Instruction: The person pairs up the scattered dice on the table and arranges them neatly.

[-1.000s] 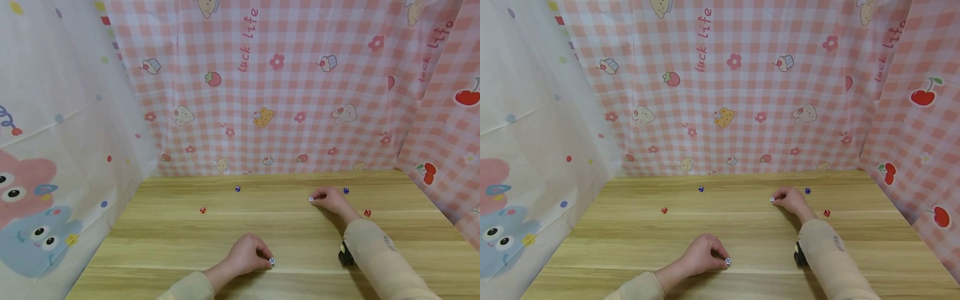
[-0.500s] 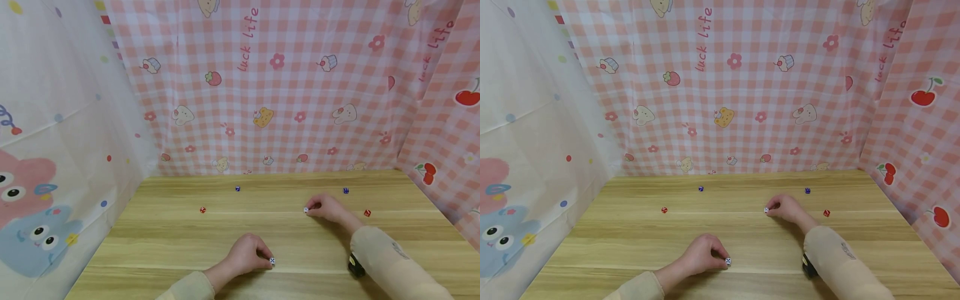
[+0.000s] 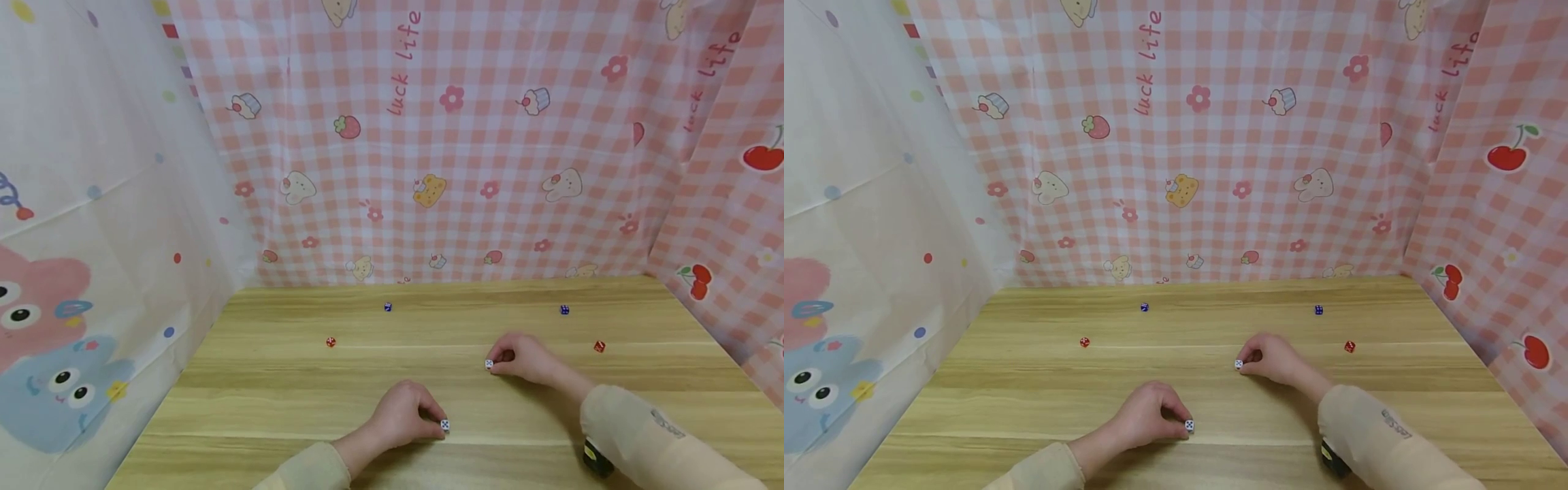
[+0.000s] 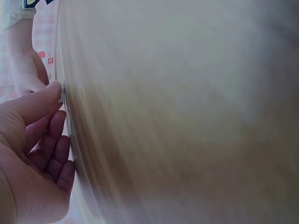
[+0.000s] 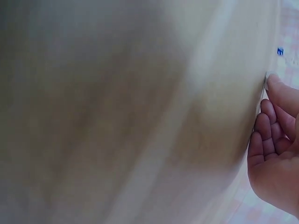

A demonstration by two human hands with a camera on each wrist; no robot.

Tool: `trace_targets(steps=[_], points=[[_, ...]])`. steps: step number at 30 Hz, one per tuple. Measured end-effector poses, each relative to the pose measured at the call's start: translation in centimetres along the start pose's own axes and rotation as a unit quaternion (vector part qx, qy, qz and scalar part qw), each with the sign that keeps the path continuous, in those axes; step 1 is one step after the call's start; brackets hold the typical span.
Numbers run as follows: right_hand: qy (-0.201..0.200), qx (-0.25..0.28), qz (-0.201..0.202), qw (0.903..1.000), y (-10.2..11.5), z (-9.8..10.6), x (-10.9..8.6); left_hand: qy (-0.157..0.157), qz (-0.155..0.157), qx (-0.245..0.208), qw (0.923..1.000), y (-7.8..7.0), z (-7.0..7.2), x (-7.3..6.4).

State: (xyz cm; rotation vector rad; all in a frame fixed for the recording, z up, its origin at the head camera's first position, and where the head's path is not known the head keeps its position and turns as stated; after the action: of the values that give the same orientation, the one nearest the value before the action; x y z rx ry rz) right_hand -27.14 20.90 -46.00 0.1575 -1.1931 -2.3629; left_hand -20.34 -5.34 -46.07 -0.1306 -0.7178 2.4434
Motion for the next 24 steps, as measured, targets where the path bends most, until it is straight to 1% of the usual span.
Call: trace_targets(steps=[9,19,24], points=[[0.017,-0.005,0.033,0.9993,0.9,-1.6,-0.7,0.002,-0.004,-0.001,1.0000,0.0,0.1,0.0],[0.037,0.002,0.037,0.9987,2.2,-3.0,-1.6,-0.004,-0.021,0.015,0.9997,0.0,0.2,0.0],[0.042,0.004,0.061,0.9972,2.9,-3.9,-2.0,-0.004,-0.024,0.017,0.9996,-0.1,0.3,0.0]])
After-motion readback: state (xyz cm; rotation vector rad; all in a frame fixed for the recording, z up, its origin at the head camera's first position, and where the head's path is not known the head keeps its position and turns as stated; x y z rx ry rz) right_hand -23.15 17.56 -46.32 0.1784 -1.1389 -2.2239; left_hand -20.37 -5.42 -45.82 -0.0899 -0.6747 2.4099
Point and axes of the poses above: each hand's wrist, its own x-axis towards the middle knuckle, its own z-axis out of the back of the hand, y = z × x, the point moved 2 cm from there along x, towards the middle knuckle, and after that the axes turned 8 degrees about x, right-handed, at the moved point
